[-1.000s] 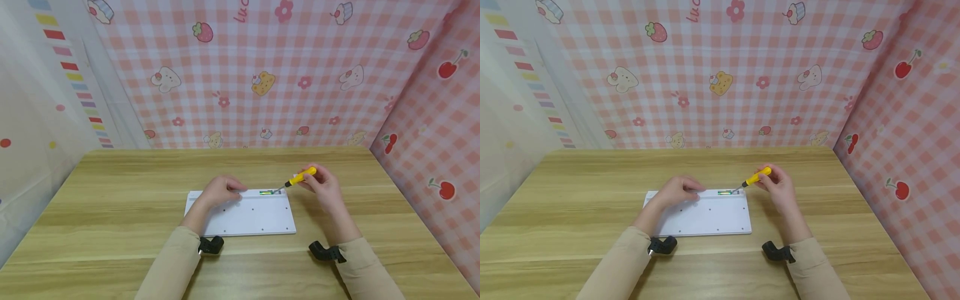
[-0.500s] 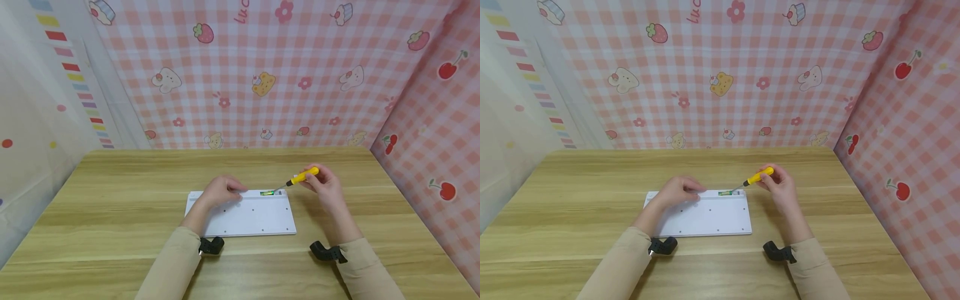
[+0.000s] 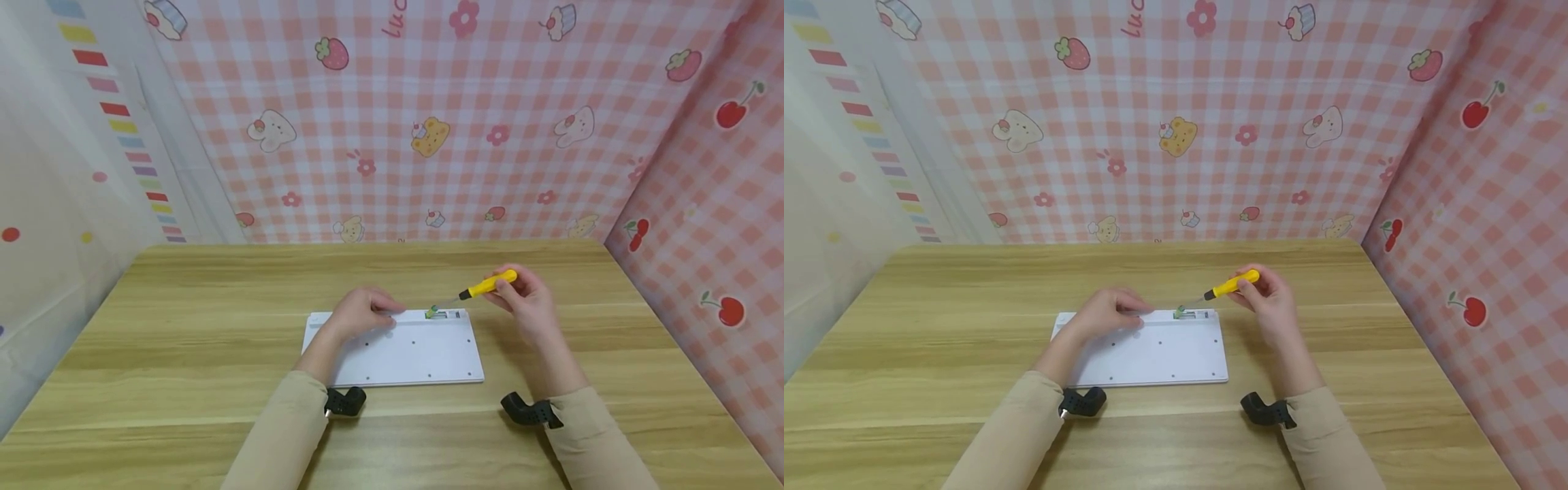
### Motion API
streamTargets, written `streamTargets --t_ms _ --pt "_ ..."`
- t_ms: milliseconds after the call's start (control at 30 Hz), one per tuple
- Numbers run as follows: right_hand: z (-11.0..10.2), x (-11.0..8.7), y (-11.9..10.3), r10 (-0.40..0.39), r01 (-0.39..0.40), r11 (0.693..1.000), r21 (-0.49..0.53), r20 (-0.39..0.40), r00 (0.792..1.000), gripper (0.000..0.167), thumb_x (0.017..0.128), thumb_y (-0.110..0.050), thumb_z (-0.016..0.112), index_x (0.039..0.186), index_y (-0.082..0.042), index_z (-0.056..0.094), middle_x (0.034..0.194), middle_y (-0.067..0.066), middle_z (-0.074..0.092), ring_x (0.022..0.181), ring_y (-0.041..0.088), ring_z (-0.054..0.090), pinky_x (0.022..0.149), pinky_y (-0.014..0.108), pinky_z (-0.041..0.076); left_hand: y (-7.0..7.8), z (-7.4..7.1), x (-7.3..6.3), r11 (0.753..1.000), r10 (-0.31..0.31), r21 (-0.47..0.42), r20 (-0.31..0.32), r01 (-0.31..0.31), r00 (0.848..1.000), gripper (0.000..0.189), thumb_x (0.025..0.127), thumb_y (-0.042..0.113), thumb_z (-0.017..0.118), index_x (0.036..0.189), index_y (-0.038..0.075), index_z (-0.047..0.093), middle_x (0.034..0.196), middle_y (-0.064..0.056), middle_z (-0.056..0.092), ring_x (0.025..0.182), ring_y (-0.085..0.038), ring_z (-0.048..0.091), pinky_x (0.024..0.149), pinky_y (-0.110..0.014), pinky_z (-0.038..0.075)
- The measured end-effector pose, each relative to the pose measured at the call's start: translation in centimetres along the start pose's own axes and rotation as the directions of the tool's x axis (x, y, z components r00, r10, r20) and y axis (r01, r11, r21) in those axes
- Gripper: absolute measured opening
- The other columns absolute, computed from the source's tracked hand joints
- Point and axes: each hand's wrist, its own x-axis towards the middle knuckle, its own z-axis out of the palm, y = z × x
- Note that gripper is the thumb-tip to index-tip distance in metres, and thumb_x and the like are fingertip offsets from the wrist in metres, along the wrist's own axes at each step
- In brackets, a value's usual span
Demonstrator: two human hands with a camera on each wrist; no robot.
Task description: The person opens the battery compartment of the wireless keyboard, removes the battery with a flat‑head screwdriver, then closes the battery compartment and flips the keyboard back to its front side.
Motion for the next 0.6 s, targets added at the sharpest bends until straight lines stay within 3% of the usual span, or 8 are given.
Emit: streamTargets --t_ms 367,600 --pt "-0.5 0.1 0.0 -0.004 0.004 1.000 -0.002 -0.020 1.000 0.018 0.099 -0.001 0.056 0.105 -0.013 0.067 0.106 0.004 0.065 0.095 0.014 0.066 0.083 0.028 0.055 0.2 0.0 0.0 1.000 -0.009 0.001 0.004 0.009 1.000 0.026 0.081 0.000 0.078 0.104 0.013 0.079 0.109 -0.002 0.070 0.104 -0.020 0.062 0.094 -0.038 0.049" --pt "-1.7 -0.1 -0.3 -0.033 0.036 0.997 0.070 -0.036 0.999 0.017 0.096 0.002 0.060 0.107 -0.007 0.069 0.103 0.001 0.069 0.094 0.014 0.067 0.082 0.029 0.055 0.1 -0.1 0.0 1.000 -0.008 0.000 0.004 0.008 1.000 0.027 0.081 0.000 0.078 0.105 0.012 0.079 0.111 -0.004 0.070 0.108 -0.022 0.061 0.097 -0.040 0.047"
